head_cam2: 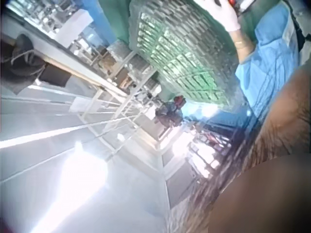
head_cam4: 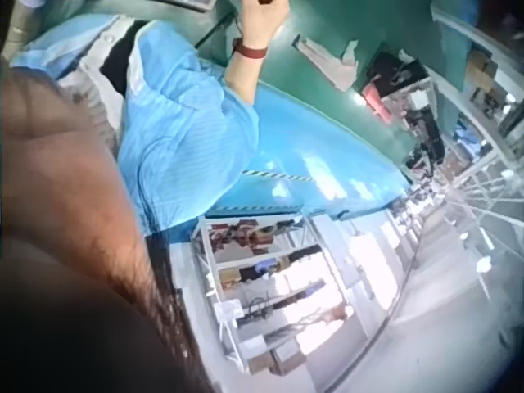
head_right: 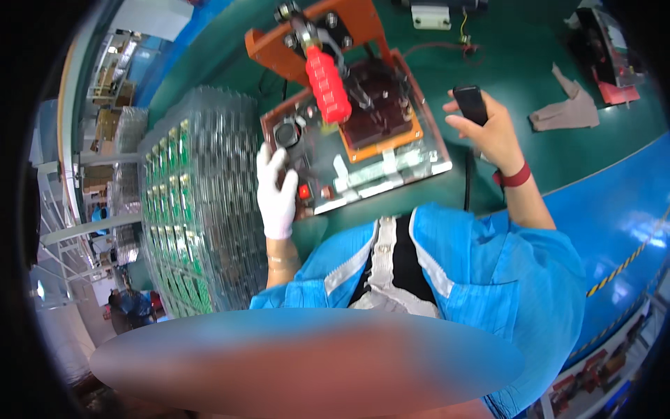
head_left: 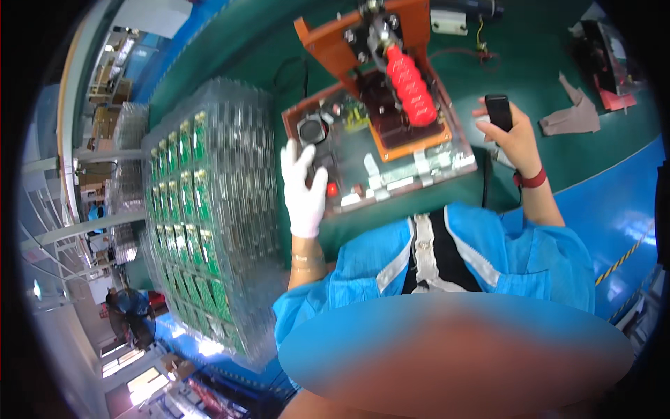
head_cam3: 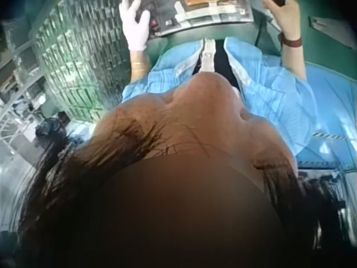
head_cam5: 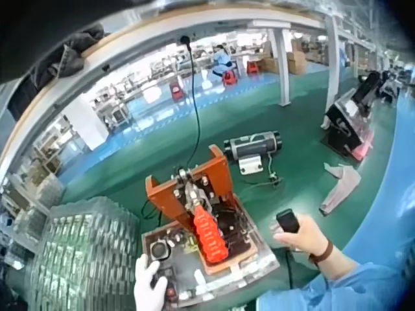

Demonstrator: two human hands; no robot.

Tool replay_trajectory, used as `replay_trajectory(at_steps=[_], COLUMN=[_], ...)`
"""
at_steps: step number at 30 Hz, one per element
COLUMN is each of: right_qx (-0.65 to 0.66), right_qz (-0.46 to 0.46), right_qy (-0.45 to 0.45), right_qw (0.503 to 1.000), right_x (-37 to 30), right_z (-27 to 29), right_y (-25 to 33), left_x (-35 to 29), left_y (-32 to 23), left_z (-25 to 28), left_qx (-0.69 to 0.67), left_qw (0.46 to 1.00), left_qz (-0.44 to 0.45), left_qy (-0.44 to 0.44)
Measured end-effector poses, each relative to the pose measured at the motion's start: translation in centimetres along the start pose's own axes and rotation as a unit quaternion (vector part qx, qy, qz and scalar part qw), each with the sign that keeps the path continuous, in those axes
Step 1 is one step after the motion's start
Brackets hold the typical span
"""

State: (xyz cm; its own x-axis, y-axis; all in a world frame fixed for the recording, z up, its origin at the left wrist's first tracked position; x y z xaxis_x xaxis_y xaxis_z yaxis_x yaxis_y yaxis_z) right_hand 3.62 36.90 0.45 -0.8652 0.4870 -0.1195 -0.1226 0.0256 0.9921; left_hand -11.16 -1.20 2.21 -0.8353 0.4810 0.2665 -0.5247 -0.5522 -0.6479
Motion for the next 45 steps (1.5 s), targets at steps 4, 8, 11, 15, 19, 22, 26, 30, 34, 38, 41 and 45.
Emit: replay_trajectory(at_steps=[4,8,11,15,19,22,26,30,34,38,41,45], right_qx=[-0.093,-0.159,-0.17,-0.193,-0.199,-0.164,-0.002,0.009,-0.035,-0.038,-0.032,-0.028], right_qz=[0.066,0.087,0.107,0.118,0.107,0.073,0.031,0.045,0.069,0.054,0.053,0.054], right_qy=[0.059,0.118,0.11,0.1,0.088,0.074,0.036,0.026,0.031,0.034,0.031,0.03], right_qw=[0.992,0.976,0.973,0.969,0.97,0.981,0.999,0.999,0.997,0.997,0.998,0.998], right_x=[-0.9,-1.9,-2.4,-2.6,-2.2,-1.8,-0.8,-0.8,-1.0,-1.2,-1.1,-1.0], right_z=[-1.2,-2.7,-3.4,-3.6,-3.3,-2.8,-1.7,-1.4,-1.1,-0.8,-0.9,-1.0], right_y=[0.9,0.7,0.9,1.0,0.8,0.3,-0.4,-0.7,-0.8,-1.2,-1.1,-1.1], left_x=[0.2,-0.1,-0.3,-0.4,-0.4,-0.4,-0.2,-0.1,0.0,-0.1,-0.1,-0.1], left_y=[-0.9,-0.9,-1.1,-1.0,-0.9,-0.9,-0.8,-0.9,-1.0,-1.0,-1.0,-0.9], left_z=[0.8,1.0,1.1,1.1,1.1,1.2,1.0,1.0,1.0,1.0,1.0,1.0], left_qx=[-0.073,-0.076,-0.066,-0.065,-0.066,-0.067,-0.07,-0.069,-0.068,-0.065,-0.063,-0.067], left_qw=[0.995,0.993,0.994,0.994,0.994,0.994,0.994,0.994,0.995,0.995,0.995,0.995], left_qz=[0.029,0.019,0.013,0.009,0.008,0.006,0.014,0.017,0.015,0.01,0.011,0.014], left_qy=[-0.064,-0.09,-0.087,-0.09,-0.09,-0.089,-0.084,-0.079,-0.075,-0.072,-0.073,-0.072])
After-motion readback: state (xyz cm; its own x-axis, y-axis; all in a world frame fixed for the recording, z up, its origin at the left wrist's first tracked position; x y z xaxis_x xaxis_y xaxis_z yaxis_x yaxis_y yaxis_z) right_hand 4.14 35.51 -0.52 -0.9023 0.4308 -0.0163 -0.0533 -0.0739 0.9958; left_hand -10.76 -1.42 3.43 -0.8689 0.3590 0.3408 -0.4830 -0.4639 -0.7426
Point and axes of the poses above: each hand's wrist, its own x-axis towards the middle knuckle, its own z-axis out of the back of the hand, y = z × x, the point moved 8 cm from there along x, towards the middle knuckle, and after that the axes turned 4 degrees about -z, right-handed, at the moved point
